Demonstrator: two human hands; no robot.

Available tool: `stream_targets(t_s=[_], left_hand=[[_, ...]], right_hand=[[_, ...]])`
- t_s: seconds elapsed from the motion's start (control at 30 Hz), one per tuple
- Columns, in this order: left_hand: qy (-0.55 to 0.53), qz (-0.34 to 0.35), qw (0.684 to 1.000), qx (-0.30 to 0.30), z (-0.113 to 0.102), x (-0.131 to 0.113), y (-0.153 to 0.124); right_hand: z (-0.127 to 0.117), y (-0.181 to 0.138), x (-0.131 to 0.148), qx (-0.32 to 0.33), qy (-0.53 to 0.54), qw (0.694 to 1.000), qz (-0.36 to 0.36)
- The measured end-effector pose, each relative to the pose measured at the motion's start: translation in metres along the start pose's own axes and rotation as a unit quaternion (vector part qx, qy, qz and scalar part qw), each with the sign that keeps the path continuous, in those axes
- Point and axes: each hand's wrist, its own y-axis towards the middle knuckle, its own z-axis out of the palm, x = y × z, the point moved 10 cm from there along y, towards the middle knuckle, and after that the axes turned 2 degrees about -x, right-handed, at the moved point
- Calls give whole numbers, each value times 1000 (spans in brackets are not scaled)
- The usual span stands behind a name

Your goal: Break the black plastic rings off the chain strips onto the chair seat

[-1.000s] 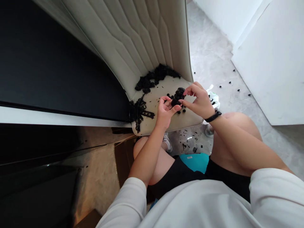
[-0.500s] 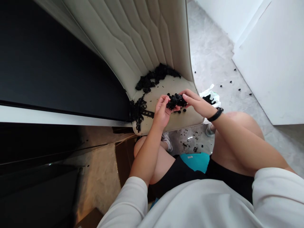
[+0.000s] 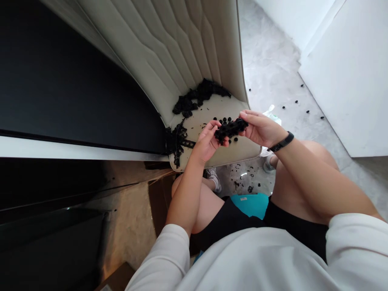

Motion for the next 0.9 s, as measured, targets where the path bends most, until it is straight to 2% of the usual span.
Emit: stream_targets(t_s=[0.23,0.43,0.57,0.73,0.83,0.9], left_hand=[[39,26,999,20,7,-5,2],[112,66,991,22,0,-13,0],[150,80,985,33,2,-18,-5],[126,61,990,13,0,-16,-5],[164,75,984,12,2,-17,-3],[222,105,969,15,5,-21,-4]], right_hand=[[-5,-3,5,-6,-66,998,14],[-1,-4,8,53,-230,972,-8],[1,-5,17,65,-278,956,-64],[7,-11,28,53,-290,948,-123],[9,-15,37,35,-339,925,-165],[14,-17,40,45,-374,907,-188]])
